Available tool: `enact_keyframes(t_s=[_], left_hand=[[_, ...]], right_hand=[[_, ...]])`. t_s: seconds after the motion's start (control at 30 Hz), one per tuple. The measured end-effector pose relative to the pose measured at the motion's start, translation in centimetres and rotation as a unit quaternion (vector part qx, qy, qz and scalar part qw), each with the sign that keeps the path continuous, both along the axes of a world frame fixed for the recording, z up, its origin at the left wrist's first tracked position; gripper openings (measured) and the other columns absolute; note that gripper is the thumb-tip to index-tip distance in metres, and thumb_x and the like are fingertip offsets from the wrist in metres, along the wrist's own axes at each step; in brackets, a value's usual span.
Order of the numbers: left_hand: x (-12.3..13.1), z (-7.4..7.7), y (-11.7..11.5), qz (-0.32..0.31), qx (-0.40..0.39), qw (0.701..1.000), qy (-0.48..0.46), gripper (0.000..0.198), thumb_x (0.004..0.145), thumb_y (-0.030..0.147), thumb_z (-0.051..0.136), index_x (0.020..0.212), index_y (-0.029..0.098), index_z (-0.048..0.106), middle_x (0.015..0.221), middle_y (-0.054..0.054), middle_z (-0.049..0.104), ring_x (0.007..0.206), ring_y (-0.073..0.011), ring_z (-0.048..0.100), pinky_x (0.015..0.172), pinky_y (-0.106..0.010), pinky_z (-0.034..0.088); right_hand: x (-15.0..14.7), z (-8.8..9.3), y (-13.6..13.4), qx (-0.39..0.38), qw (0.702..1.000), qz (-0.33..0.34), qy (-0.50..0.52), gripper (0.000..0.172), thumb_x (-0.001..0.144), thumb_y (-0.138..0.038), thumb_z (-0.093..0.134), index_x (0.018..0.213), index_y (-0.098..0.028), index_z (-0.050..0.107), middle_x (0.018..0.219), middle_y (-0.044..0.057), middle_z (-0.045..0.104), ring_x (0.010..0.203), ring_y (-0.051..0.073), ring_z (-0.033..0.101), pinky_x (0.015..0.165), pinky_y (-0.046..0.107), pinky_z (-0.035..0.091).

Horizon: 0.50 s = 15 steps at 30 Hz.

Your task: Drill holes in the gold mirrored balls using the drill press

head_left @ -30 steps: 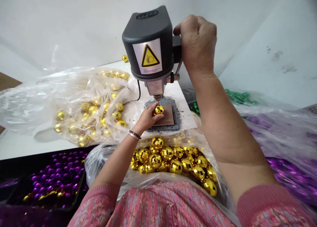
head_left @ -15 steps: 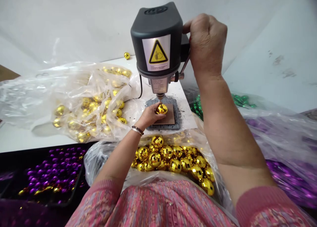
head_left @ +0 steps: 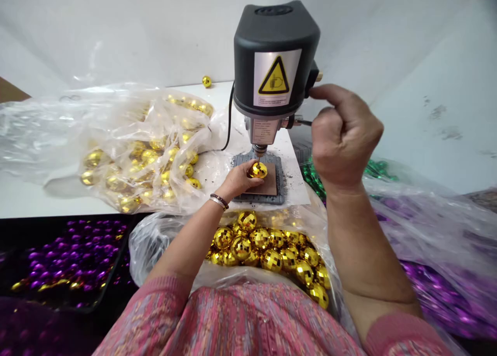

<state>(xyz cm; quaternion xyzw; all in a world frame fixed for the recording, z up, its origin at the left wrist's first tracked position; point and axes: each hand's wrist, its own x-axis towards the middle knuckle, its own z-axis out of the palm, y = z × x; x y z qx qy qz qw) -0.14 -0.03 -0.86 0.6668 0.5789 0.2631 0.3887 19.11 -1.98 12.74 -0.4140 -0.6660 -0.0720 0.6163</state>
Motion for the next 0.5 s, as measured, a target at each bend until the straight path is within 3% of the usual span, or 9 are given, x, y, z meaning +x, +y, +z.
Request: enact_keyframes(t_s=[0.2, 0.5], left_hand=[[0.1, -0.1, -0.1, 0.003, 0.004, 1.0, -0.012, 0.078, 0.07, 0.028, 0.083, 0.143, 0.016, 0.061, 0.119, -0.008, 0.076, 0.105, -0.026, 0.07, 0.1, -0.037, 0.055], [0.1, -0.7, -0.1, 0.0, 0.023, 0.998, -0.056, 0.074, 0.068, 0.026, 0.084, 0.138, 0.016, 0.065, 0.112, -0.008, 0.077, 0.097, -0.0238, 0.07, 0.092, -0.035, 0.056]], right_hand=[[0.2, -3.9, -1.0, 0.09, 0.988, -0.083, -0.089, 0.038, 0.094, -0.019, 0.039, 0.116, -0.021, 0.07, 0.09, 0.003, 0.071, 0.075, 0.012, 0.057, 0.073, 0.028, 0.048], [0.1, -5.4, -0.8, 0.122, 0.982, -0.105, -0.094, 0.036, 0.096, -0.019, 0.037, 0.114, -0.019, 0.069, 0.08, 0.003, 0.064, 0.073, 0.012, 0.055, 0.073, 0.026, 0.047]])
